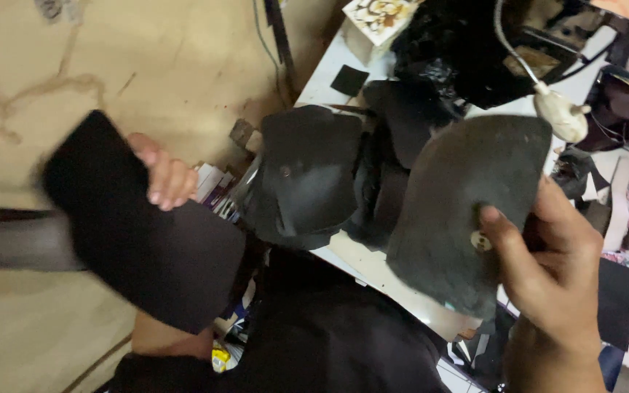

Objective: Peeling the protective backing off of pre-cut leather pieces in a workshop environment.

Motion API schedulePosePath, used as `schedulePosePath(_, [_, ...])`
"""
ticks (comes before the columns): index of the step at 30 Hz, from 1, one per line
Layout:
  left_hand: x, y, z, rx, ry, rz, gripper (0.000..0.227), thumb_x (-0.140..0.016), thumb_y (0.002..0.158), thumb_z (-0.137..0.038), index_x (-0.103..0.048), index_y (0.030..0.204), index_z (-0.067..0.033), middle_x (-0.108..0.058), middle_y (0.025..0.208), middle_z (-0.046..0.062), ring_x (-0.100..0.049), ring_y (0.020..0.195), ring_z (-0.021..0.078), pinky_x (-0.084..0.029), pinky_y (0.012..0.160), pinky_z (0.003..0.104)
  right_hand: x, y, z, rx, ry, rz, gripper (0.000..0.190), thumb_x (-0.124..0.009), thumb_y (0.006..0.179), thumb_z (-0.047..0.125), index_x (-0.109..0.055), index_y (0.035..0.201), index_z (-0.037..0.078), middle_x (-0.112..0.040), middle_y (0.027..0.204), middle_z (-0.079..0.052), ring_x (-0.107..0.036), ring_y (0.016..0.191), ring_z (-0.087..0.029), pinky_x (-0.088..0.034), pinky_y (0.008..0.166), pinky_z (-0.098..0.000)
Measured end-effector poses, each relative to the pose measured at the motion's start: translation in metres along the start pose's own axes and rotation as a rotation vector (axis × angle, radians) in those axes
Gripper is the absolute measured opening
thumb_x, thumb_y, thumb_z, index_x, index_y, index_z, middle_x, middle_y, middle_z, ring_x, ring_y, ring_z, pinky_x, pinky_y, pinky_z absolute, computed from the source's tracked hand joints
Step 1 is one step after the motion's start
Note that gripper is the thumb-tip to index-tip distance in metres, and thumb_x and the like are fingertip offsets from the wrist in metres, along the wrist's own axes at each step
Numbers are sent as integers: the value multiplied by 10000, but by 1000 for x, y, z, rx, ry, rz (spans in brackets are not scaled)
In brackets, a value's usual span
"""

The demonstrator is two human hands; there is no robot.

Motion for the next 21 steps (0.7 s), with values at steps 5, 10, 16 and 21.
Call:
schedulePosePath(5, [-2,-25,19,-22,-8,-123,392,-384,1077,-248,-490,1372,-13,-619,813,119,-591,698,249,-486,691,400,-85,31,78,418,-660,200,545,-556,943,100,-504,1450,-94,-520,1034,-257,-538,937,-451,-441,737,-573])
schedulePosePath(10, [-1,-47,33,-28,-25,-224,435,-411,1081,-324,-438,1364,6,-589,806,115,-573,711,250,-463,684,411,-215,60,15,253,-871,567,661,-457,1030,573,-587,1336,2,-624,1196,-270,-640,1041,-438,-527,797,-557])
schedulePosePath(16, [-18,-5,36,-39,-69,-153,370,-405,1107,-226,-408,1398,1,-564,843,76,-565,767,234,-452,754,367,-235,43,-41,292,-969,712,671,-568,988,524,-588,1412,5,-595,1368,-233,-587,1233,-420,-495,970,-501])
schedulePosePath(21, [-5,78,99,-20,-276,168,464,-456,1091,-329,-390,1450,-42,-617,870,131,-607,832,297,-484,853,484,-173,29,8,239,-106,697,649,-617,995,410,-532,1394,-94,-595,1331,-373,-544,1254,-578,-426,1062,-654])
Point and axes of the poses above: each hand's wrist, its own y-axis towards the middle knuckle, its own x-axis out of the back of the hand, z = x × y, the point moved 5 cm from there along y, towards the middle knuckle
